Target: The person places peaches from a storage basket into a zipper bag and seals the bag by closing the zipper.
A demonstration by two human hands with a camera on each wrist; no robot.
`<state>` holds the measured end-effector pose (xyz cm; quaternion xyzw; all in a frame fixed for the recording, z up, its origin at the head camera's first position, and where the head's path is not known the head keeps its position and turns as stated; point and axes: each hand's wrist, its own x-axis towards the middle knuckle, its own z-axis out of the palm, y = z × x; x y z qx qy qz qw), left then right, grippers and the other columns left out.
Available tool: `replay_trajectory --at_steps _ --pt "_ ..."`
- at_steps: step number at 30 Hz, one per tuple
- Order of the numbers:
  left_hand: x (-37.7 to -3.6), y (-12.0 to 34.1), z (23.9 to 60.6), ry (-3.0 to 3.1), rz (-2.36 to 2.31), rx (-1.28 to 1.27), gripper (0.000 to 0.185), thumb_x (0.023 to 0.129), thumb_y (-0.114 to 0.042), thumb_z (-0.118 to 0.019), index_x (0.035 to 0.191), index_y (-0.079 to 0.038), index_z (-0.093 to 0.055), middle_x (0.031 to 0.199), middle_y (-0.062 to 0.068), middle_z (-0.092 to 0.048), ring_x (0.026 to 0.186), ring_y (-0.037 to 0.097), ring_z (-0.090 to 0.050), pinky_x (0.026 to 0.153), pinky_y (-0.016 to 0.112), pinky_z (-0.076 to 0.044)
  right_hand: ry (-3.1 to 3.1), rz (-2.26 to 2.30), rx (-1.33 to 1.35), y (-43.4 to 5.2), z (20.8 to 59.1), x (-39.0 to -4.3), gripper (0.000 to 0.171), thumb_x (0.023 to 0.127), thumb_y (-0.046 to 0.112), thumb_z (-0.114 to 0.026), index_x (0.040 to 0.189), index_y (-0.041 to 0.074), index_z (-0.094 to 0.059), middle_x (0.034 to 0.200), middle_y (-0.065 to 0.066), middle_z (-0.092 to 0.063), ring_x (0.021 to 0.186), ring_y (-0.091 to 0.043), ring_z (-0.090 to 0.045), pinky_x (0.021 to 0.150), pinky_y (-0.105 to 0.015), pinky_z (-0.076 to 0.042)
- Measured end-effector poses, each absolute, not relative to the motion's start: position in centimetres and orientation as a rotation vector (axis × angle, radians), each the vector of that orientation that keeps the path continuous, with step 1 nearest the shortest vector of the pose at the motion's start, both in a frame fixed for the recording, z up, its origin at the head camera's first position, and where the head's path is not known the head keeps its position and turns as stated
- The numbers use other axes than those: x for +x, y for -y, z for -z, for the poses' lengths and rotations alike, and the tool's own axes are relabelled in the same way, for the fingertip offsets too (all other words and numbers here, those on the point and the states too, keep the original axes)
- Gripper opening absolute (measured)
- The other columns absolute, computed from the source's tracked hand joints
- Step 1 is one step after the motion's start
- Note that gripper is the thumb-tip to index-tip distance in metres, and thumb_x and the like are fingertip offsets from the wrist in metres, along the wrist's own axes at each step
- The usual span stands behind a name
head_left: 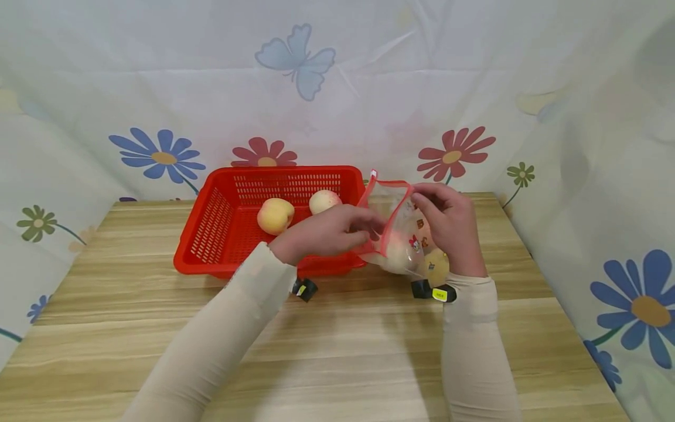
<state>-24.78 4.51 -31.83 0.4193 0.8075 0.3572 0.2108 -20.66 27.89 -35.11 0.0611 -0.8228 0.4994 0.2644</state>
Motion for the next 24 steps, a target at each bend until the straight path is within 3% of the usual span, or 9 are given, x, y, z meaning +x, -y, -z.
replay_trajectory --at_steps 15,24 --pt "-25.6 -3.0 31.4 -2.419 -1.041 1.073 0.034 0.095 -0.014 -0.055 0.128 -0.016 -0.062 0.121 0.003 -0.066 0.105 0.015 -0.063 0.088 0.029 -0.056 2.238 -1.325 0.158 -27.8 35.2 -20.7 0.025 0.093 0.021 -0.064 0.112 0.006 -0.071 0.1 -0.014 -0.071 0.081 -0.003 -0.06 0.073 -0.013 -0.051" --pt "-26.1 -2.2 31.3 -2.493 -0.998 1.039 0.035 0.094 -0.017 -0.056 0.128 -0.019 -0.062 0.119 -0.005 -0.064 0.105 0.012 -0.059 0.09 0.031 -0.055 2.239 -1.334 0.153 -27.9 35.1 -20.7 0.026 0.093 0.021 -0.064 0.112 0.006 -0.071 0.099 -0.013 -0.071 0.081 -0.004 -0.06 0.073 -0.013 -0.051"
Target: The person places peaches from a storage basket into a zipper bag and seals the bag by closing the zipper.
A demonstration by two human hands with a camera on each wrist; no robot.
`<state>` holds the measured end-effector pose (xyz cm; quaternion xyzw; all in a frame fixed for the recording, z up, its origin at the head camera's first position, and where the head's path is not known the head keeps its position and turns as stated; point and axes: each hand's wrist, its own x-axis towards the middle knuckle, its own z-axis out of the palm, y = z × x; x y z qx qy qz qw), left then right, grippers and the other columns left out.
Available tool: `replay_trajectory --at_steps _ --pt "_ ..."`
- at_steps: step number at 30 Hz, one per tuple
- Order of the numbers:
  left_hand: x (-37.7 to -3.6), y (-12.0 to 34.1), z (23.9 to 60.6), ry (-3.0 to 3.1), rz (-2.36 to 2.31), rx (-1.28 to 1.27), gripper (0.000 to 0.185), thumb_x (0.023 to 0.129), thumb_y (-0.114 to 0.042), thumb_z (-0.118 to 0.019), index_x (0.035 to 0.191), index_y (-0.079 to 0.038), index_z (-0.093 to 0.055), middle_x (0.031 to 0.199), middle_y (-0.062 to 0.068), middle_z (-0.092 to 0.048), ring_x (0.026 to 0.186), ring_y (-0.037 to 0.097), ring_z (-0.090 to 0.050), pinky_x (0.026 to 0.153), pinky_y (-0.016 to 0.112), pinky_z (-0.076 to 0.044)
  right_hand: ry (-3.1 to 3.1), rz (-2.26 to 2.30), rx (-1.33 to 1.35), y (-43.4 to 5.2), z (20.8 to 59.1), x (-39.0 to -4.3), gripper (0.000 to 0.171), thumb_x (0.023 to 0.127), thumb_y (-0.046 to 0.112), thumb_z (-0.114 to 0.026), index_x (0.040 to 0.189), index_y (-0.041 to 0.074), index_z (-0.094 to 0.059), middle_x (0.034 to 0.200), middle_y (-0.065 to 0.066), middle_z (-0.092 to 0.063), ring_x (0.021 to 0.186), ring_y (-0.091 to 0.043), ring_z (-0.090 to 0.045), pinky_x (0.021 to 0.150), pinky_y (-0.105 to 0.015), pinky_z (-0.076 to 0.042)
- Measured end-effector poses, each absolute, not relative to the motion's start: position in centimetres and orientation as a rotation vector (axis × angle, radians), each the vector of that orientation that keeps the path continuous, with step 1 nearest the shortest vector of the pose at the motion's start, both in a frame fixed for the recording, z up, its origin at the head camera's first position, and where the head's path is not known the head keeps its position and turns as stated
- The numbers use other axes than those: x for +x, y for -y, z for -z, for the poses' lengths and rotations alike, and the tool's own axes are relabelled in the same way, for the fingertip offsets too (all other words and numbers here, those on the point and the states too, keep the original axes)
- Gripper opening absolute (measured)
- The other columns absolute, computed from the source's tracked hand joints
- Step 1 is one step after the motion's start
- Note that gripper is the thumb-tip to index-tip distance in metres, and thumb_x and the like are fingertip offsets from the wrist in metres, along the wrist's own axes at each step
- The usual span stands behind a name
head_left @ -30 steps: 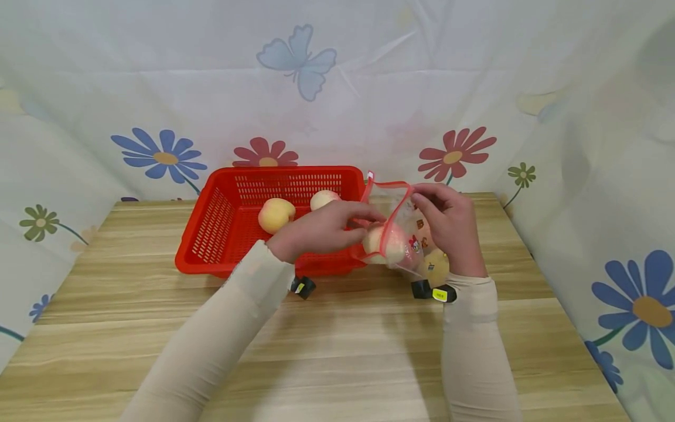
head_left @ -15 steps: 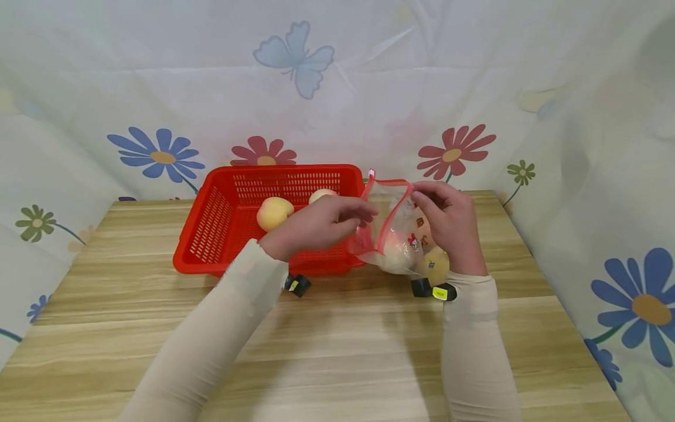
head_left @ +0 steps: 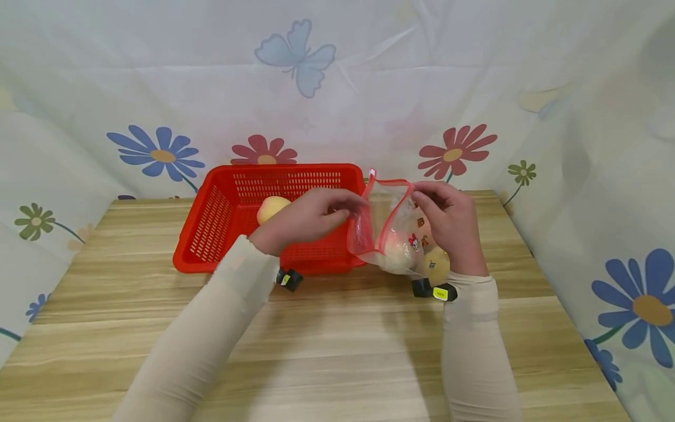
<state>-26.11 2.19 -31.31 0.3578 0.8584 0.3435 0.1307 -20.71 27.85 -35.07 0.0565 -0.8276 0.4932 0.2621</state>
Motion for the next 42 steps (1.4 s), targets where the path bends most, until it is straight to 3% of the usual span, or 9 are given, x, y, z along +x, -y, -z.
replay_trajectory --at_steps 15,27,42 --pt "-27.9 -1.1 31.0 -2.531 -0.979 0.933 0.036 0.092 -0.023 -0.061 0.129 -0.025 -0.06 0.117 -0.006 -0.062 0.104 0.017 -0.059 0.087 0.033 -0.057 2.244 -1.326 0.15 -27.9 35.0 -20.7 0.025 0.093 0.021 -0.064 0.113 0.007 -0.071 0.101 -0.013 -0.071 0.082 -0.004 -0.06 0.075 -0.013 -0.051" --pt "-29.3 0.0 30.8 -2.567 -0.969 0.854 0.037 0.096 -0.027 -0.058 0.132 -0.028 -0.057 0.126 -0.007 -0.059 0.111 0.014 -0.054 0.094 0.037 -0.054 2.246 -1.332 0.14 -27.9 34.9 -20.7 0.025 0.093 0.021 -0.064 0.113 0.007 -0.071 0.102 -0.013 -0.07 0.082 -0.006 -0.06 0.074 -0.013 -0.051" --pt "-31.3 1.8 31.2 -2.639 -0.926 0.731 0.041 0.094 -0.025 -0.057 0.136 -0.024 -0.055 0.129 -0.004 -0.059 0.108 0.017 -0.056 0.093 0.038 -0.055 2.24 -1.342 0.149 -27.9 35.1 -20.8 0.025 0.093 0.021 -0.064 0.112 0.006 -0.071 0.101 -0.012 -0.071 0.082 -0.004 -0.06 0.074 -0.013 -0.051"
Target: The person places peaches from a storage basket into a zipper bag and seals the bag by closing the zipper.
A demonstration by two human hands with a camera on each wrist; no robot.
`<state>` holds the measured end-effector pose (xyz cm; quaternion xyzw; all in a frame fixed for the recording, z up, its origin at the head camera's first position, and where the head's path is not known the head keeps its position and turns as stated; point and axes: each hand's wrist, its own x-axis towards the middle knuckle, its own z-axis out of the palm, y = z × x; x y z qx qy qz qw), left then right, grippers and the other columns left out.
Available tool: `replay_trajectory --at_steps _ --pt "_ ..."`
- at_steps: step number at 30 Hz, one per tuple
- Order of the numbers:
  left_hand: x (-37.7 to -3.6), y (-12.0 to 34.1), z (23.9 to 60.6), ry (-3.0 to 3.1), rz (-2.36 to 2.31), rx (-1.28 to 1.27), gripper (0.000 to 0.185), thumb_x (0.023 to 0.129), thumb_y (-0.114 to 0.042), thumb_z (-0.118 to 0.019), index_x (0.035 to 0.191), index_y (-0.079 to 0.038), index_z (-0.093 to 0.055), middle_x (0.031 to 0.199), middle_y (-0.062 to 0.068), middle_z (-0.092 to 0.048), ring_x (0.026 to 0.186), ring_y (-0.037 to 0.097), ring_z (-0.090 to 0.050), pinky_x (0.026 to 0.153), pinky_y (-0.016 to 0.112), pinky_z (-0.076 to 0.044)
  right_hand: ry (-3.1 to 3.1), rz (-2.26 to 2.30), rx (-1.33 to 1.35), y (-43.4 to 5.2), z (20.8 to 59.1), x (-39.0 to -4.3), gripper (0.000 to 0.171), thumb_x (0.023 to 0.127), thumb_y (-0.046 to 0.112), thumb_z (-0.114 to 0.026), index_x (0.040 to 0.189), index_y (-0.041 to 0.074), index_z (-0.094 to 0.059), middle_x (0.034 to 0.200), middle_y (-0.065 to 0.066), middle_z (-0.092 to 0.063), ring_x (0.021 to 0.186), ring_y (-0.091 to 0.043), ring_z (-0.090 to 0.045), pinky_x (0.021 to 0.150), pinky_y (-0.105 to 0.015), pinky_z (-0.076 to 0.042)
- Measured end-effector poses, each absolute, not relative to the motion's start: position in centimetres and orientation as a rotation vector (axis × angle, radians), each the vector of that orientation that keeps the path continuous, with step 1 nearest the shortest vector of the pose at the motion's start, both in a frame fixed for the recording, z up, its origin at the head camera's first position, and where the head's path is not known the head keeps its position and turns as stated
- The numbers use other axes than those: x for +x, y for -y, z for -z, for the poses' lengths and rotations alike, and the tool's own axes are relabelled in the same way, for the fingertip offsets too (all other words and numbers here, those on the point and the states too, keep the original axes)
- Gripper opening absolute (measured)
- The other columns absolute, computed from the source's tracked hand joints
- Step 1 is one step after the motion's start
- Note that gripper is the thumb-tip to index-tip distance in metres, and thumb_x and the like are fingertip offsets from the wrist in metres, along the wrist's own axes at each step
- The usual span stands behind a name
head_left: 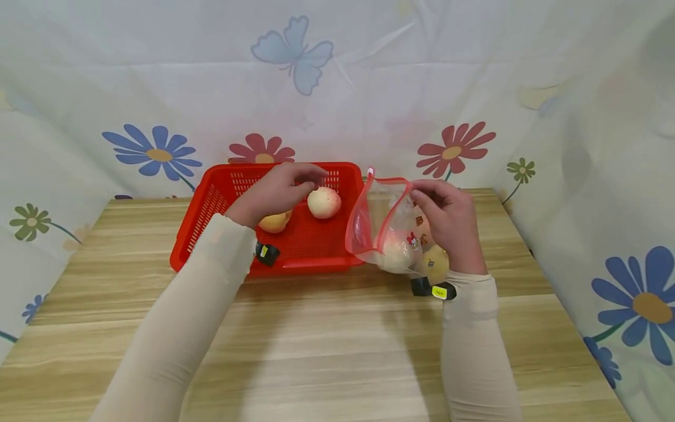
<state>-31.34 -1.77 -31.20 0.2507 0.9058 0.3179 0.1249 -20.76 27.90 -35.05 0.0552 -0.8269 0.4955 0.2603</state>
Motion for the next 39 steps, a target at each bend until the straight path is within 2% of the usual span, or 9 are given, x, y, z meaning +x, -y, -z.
replay_trajectory --at_steps 20,32,39 --pt "-34.3 4.8 33.7 -2.693 -0.878 0.561 0.045 0.094 -0.027 -0.057 0.138 -0.019 -0.052 0.135 0.0 -0.056 0.117 0.022 -0.054 0.101 0.044 -0.05 2.234 -1.349 0.169 -28.0 35.1 -20.8 0.025 0.093 0.021 -0.064 0.111 0.006 -0.071 0.098 -0.013 -0.071 0.081 -0.003 -0.061 0.073 -0.013 -0.052" --pt "-35.5 6.4 35.2 -2.658 -0.859 0.436 0.052 0.094 -0.03 -0.06 0.143 -0.02 -0.047 0.141 0.005 -0.051 0.124 0.027 -0.051 0.1 0.049 -0.05 2.221 -1.332 0.2 -28.0 35.1 -20.8 0.025 0.092 0.019 -0.065 0.111 0.004 -0.071 0.096 -0.013 -0.071 0.08 -0.002 -0.06 0.071 -0.013 -0.051" --pt "-36.0 6.7 35.9 -2.658 -0.833 0.421 0.052 0.092 -0.029 -0.063 0.142 -0.019 -0.049 0.138 0.006 -0.054 0.118 0.028 -0.054 0.095 0.048 -0.053 2.222 -1.333 0.2 -28.0 34.9 -20.7 0.025 0.092 0.019 -0.065 0.111 0.004 -0.071 0.096 -0.013 -0.071 0.08 -0.001 -0.06 0.071 -0.013 -0.051"
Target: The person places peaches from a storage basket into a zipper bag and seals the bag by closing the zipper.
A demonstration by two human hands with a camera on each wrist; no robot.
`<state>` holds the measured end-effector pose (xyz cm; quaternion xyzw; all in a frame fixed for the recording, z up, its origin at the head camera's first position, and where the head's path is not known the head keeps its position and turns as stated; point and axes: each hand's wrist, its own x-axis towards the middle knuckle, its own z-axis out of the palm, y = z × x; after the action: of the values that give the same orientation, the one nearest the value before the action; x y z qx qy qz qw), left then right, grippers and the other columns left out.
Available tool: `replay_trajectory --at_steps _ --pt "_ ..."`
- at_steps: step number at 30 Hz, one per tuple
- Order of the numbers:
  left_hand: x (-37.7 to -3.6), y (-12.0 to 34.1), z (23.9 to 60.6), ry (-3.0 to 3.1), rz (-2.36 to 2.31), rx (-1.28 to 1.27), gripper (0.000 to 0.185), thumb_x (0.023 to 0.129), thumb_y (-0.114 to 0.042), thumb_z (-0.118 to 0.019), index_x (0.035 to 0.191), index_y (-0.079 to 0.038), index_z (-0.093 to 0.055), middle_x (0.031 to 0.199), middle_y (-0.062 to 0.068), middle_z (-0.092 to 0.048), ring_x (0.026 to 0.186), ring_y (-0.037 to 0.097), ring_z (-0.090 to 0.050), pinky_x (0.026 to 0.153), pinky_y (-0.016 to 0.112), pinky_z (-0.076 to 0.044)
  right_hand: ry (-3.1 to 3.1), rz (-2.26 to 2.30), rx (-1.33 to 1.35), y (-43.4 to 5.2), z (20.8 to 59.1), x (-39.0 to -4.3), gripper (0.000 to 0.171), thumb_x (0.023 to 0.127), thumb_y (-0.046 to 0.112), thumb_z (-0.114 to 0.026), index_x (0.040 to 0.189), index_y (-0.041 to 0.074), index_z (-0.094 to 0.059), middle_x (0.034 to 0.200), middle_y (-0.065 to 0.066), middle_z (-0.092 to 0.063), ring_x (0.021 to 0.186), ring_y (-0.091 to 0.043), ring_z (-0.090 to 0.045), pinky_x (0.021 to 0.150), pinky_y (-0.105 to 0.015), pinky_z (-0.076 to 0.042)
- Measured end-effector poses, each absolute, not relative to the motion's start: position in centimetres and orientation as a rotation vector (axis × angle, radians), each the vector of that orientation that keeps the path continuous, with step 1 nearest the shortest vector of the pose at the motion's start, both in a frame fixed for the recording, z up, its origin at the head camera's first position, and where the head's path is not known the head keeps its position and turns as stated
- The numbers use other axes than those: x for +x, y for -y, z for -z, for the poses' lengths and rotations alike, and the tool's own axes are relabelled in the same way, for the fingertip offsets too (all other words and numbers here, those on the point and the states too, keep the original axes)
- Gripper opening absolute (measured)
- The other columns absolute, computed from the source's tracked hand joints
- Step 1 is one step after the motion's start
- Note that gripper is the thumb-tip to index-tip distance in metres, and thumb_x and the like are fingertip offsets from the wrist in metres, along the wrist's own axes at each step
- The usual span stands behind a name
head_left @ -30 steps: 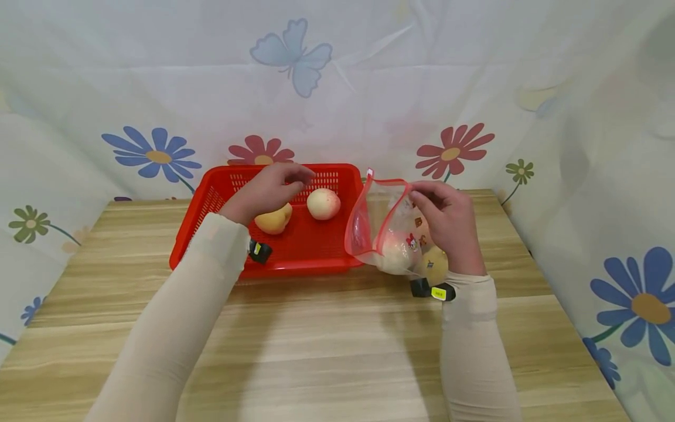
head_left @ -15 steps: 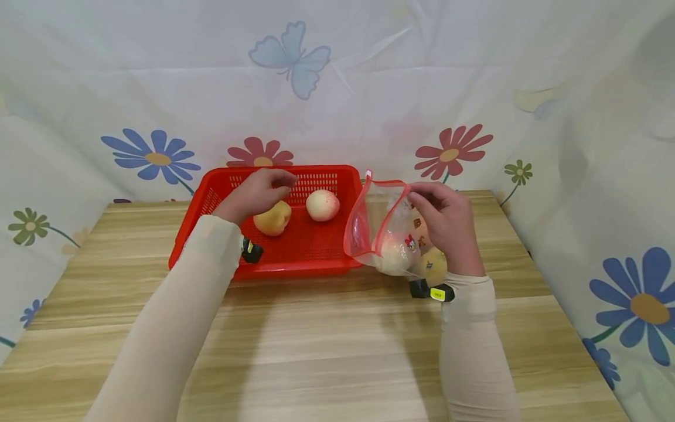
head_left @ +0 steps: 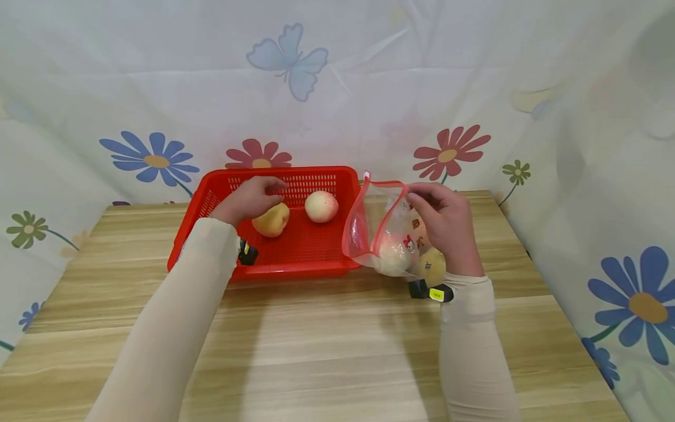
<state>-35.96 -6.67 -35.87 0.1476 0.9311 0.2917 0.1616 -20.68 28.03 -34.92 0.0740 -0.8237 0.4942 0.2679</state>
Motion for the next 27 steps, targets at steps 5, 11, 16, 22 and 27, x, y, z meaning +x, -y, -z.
replay_trajectory --at_steps 5,11,16,22,27 --pt "-35.8 6.9 35.9 -2.648 -0.815 0.376 0.058 0.088 -0.026 -0.068 0.142 -0.019 -0.048 0.143 0.009 -0.05 0.12 0.03 -0.053 0.094 0.052 -0.052 2.224 -1.336 0.198 -28.0 34.9 -20.7 0.025 0.092 0.019 -0.065 0.111 0.004 -0.071 0.096 -0.013 -0.071 0.08 -0.001 -0.06 0.071 -0.014 -0.051" --pt "-35.7 7.3 36.4 -2.608 -0.769 0.355 0.066 0.084 -0.025 -0.073 0.144 -0.018 -0.046 0.141 0.008 -0.051 0.12 0.031 -0.05 0.096 0.055 -0.051 2.225 -1.342 0.202 -28.0 35.0 -20.7 0.025 0.093 0.02 -0.065 0.112 0.004 -0.071 0.097 -0.013 -0.071 0.08 -0.002 -0.06 0.072 -0.013 -0.051" --pt "-35.5 7.4 37.0 -2.57 -0.75 0.324 0.074 0.081 -0.025 -0.075 0.147 -0.019 -0.041 0.139 0.009 -0.05 0.122 0.033 -0.046 0.099 0.056 -0.047 2.237 -1.339 0.194 -28.0 35.1 -20.8 0.025 0.093 0.02 -0.064 0.112 0.005 -0.071 0.098 -0.012 -0.071 0.081 -0.003 -0.06 0.072 -0.013 -0.051" --pt "-35.5 7.4 37.4 -2.544 -0.745 0.274 0.083 0.079 -0.025 -0.078 0.15 -0.021 -0.035 0.14 0.008 -0.047 0.124 0.033 -0.045 0.099 0.056 -0.047 2.26 -1.339 0.168 -27.9 35.1 -20.8 0.026 0.093 0.023 -0.063 0.114 0.007 -0.071 0.101 -0.011 -0.071 0.083 -0.004 -0.06 0.074 -0.013 -0.051" --pt "-35.5 7.4 37.4 -2.542 -0.711 0.275 0.083 0.077 -0.024 -0.079 0.149 -0.021 -0.037 0.136 0.009 -0.049 0.121 0.032 -0.046 0.099 0.054 -0.048 2.27 -1.343 0.16 -27.8 35.1 -20.8 0.027 0.094 0.022 -0.063 0.115 0.008 -0.07 0.103 -0.012 -0.071 0.084 -0.004 -0.06 0.075 -0.013 -0.051"
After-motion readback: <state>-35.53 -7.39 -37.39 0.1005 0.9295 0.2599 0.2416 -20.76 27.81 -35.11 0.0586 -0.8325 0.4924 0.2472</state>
